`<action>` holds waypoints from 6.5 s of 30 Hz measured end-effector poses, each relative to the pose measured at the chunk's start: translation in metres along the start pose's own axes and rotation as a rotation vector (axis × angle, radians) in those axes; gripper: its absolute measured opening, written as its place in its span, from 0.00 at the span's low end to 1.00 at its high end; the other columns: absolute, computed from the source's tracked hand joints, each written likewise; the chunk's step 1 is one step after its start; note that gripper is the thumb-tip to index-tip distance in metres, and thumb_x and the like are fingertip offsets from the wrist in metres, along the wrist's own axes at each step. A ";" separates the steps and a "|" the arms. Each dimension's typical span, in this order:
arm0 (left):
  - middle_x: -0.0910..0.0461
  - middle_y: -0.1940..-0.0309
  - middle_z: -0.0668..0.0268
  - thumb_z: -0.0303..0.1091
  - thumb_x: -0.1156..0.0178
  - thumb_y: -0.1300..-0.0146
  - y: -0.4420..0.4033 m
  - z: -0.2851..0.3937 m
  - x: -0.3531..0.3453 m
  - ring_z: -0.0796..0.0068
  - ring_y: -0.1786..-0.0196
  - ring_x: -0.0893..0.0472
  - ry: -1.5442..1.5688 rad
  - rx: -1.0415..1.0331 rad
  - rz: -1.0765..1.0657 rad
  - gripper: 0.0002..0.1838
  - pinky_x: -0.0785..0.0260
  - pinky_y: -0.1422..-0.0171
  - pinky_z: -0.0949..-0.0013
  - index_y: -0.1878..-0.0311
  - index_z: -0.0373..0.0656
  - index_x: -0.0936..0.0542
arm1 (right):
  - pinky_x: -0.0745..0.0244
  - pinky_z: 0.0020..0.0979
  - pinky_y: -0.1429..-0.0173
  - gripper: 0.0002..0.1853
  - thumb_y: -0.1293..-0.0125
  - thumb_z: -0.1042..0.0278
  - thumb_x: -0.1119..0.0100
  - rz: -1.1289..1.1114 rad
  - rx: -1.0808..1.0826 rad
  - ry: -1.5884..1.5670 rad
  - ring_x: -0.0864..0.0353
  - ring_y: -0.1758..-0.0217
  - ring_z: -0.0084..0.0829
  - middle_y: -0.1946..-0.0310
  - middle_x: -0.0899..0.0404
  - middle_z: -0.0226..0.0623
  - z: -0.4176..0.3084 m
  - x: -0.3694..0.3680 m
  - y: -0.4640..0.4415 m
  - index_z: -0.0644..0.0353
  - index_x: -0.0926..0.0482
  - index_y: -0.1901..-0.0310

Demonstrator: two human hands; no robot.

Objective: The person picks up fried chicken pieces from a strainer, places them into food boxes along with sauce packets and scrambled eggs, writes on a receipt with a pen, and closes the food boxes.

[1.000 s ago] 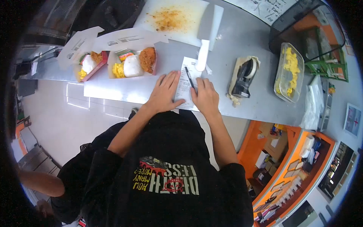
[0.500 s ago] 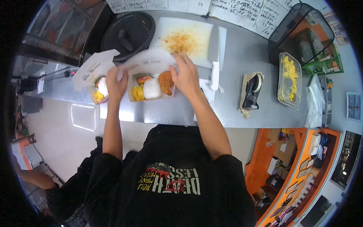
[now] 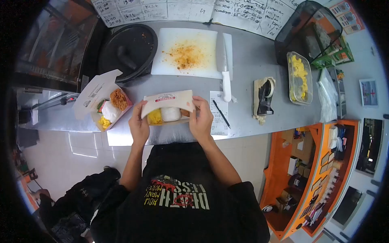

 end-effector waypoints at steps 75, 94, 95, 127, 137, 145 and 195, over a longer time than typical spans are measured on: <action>0.53 0.21 0.32 0.36 0.53 0.21 0.018 -0.043 -0.034 0.43 0.17 0.50 0.121 0.072 -0.320 0.30 0.56 0.16 0.56 0.26 0.28 0.48 | 0.47 0.62 0.26 0.30 0.20 0.62 0.57 -0.351 -0.096 0.254 0.38 0.23 0.50 0.25 0.39 0.57 0.041 -0.014 0.014 0.70 0.44 0.24; 0.45 0.23 0.38 0.55 0.38 0.33 -0.002 0.014 -0.030 0.38 0.20 0.46 -0.606 -0.639 -0.619 0.45 0.49 0.18 0.44 0.24 0.32 0.39 | 0.39 0.50 0.22 0.41 0.35 0.40 0.35 -0.818 0.654 0.666 0.46 0.21 0.64 0.25 0.41 0.61 -0.021 -0.015 -0.013 0.56 0.31 0.27; 0.44 0.23 0.38 0.55 0.37 0.34 -0.003 0.011 -0.031 0.38 0.20 0.45 -0.638 -0.660 -0.603 0.45 0.48 0.19 0.45 0.25 0.32 0.38 | 0.36 0.48 0.23 0.39 0.35 0.40 0.35 -0.805 0.671 0.685 0.45 0.21 0.63 0.25 0.40 0.59 -0.019 -0.015 -0.013 0.52 0.30 0.27; 0.38 0.22 0.58 0.31 0.36 0.38 0.033 0.007 -0.048 0.32 0.20 0.47 -0.755 -0.641 -0.468 0.30 0.37 0.24 0.40 0.31 0.61 0.23 | 0.44 0.54 0.19 0.28 0.36 0.50 0.32 -0.778 0.585 0.552 0.54 0.17 0.61 0.22 0.40 0.45 0.001 -0.012 0.000 0.35 0.22 0.33; 0.36 0.22 0.63 0.20 0.42 0.41 0.033 0.010 -0.047 0.32 0.20 0.47 -0.728 -0.626 -0.457 0.34 0.45 0.22 0.33 0.31 0.61 0.21 | 0.39 0.52 0.25 0.22 0.28 0.63 0.40 -0.065 0.304 0.751 0.38 0.24 0.53 0.28 0.35 0.50 -0.014 0.115 -0.007 0.58 0.24 0.34; 0.35 0.22 0.64 0.16 0.46 0.41 0.063 0.003 -0.070 0.41 0.18 0.45 -0.855 -0.461 -0.279 0.36 0.51 0.22 0.29 0.28 0.53 0.25 | 0.29 0.44 0.36 0.22 0.27 0.61 0.39 0.292 -0.150 0.658 0.24 0.42 0.50 0.40 0.28 0.54 0.072 0.275 -0.005 0.67 0.25 0.39; 0.21 0.51 0.67 0.30 0.34 0.44 0.048 0.031 -0.068 0.64 0.41 0.23 -0.630 -0.818 -0.196 0.22 0.36 0.31 0.49 0.43 0.45 0.16 | 0.27 0.21 0.64 0.09 0.29 0.75 0.37 -0.167 -0.361 -0.164 0.22 0.67 0.16 0.66 0.16 0.29 0.017 0.065 0.065 0.64 0.15 0.50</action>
Point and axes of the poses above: each hand's wrist, its own y-axis away from the middle knuckle, its own x-axis out of the back of the hand, z = x × y, the point moved 7 cm from there along -y, towards the middle knuckle
